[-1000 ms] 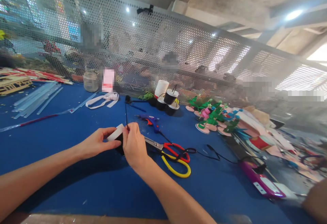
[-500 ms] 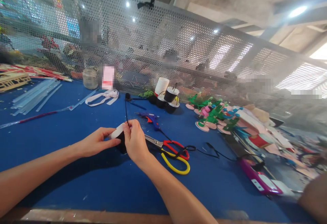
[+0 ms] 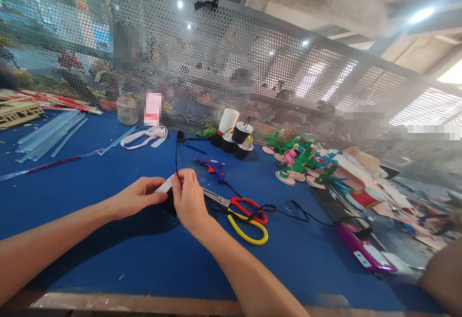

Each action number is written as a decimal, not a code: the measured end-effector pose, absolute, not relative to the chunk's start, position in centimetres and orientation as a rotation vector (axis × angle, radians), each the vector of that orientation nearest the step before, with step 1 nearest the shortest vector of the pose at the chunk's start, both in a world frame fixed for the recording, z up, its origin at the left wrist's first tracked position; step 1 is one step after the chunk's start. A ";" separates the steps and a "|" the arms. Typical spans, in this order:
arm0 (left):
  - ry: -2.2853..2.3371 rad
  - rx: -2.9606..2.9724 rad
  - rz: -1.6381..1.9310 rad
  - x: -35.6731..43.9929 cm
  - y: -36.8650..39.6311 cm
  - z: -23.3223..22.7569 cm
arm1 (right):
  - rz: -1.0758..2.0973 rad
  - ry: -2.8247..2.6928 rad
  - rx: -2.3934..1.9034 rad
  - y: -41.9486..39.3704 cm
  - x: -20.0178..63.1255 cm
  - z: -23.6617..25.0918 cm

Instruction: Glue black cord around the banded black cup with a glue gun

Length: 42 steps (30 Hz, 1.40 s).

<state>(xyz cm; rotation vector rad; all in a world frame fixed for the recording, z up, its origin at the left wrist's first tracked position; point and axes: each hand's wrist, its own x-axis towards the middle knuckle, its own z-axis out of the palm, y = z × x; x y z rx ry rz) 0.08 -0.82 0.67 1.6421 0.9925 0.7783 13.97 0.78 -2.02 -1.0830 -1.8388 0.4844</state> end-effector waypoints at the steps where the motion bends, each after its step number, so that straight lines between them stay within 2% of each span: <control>1: 0.990 1.656 0.770 0.1 -0.8 0.6 | 0.557 -1.810 -1.074 0.9 14.0 -1.9; 6: 0.961 1.738 0.717 -0.2 -0.9 0.5 | 0.914 -1.631 -1.068 2.3 14.5 -0.1; 10: 0.921 1.786 0.683 -0.4 -1.0 0.5 | 1.011 -1.626 -1.156 4.8 14.2 1.7; 14: 0.854 1.771 0.634 -0.3 -1.4 0.5 | 0.935 -1.766 -1.203 8.0 12.3 2.6; 19: 0.810 1.666 0.592 -0.3 -1.5 0.4 | 0.683 -1.951 -1.206 10.8 11.0 3.8; 23: 0.822 1.635 0.672 -0.5 -0.9 0.4 | 0.499 -1.985 -1.401 11.7 14.3 4.4; 27: 0.911 1.637 0.701 -0.8 -0.3 0.6 | 0.344 -1.927 -1.678 11.2 19.2 2.6; 35: 1.025 1.727 0.764 -1.5 0.4 0.8 | 0.365 -1.803 -1.855 9.6 20.9 -2.1; 42: 1.125 1.877 0.649 -2.0 0.8 1.1 | 0.555 -1.649 -1.635 6.0 21.4 1.2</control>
